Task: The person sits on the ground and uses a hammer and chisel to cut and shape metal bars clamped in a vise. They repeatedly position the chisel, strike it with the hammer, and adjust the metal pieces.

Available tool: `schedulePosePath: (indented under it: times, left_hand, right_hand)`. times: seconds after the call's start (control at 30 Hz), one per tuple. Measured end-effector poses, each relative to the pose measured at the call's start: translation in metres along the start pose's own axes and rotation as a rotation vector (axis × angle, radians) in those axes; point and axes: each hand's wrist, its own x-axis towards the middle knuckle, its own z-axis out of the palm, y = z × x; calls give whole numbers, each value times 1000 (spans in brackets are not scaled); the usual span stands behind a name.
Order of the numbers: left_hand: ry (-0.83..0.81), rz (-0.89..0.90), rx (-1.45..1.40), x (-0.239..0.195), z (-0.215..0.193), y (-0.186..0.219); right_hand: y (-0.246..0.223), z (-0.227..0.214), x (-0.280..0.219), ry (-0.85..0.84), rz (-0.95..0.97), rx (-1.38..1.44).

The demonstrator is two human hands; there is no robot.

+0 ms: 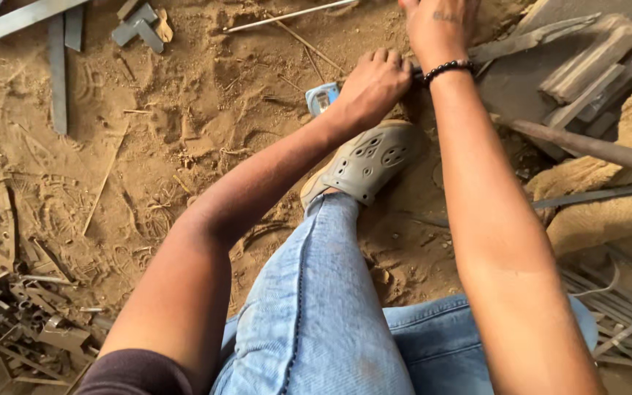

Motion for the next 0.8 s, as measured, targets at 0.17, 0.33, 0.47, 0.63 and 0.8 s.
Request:
schedulePosePath:
  times: [0.17,0.33,0.47,0.63,0.8]
  left_hand:
    - [67,50,-50,5,14,8]
    - [-23,-202,-394,9,2,20]
    - [-554,-552,-759,3,-40,24]
    - [-508,-514,-819,-32,-98,24]
    - [-354,-410,-657,-50,-151,11]
  right_hand:
    - [-13,-23,-4,-41,224,-59]
    - [-70,-106,-15,237,-172,-69]
    - [-138,-213,-44,134,143,648]
    - [-175,-333,-92,314,217,1027]
    - [-153,-362,-81,332,236,906]
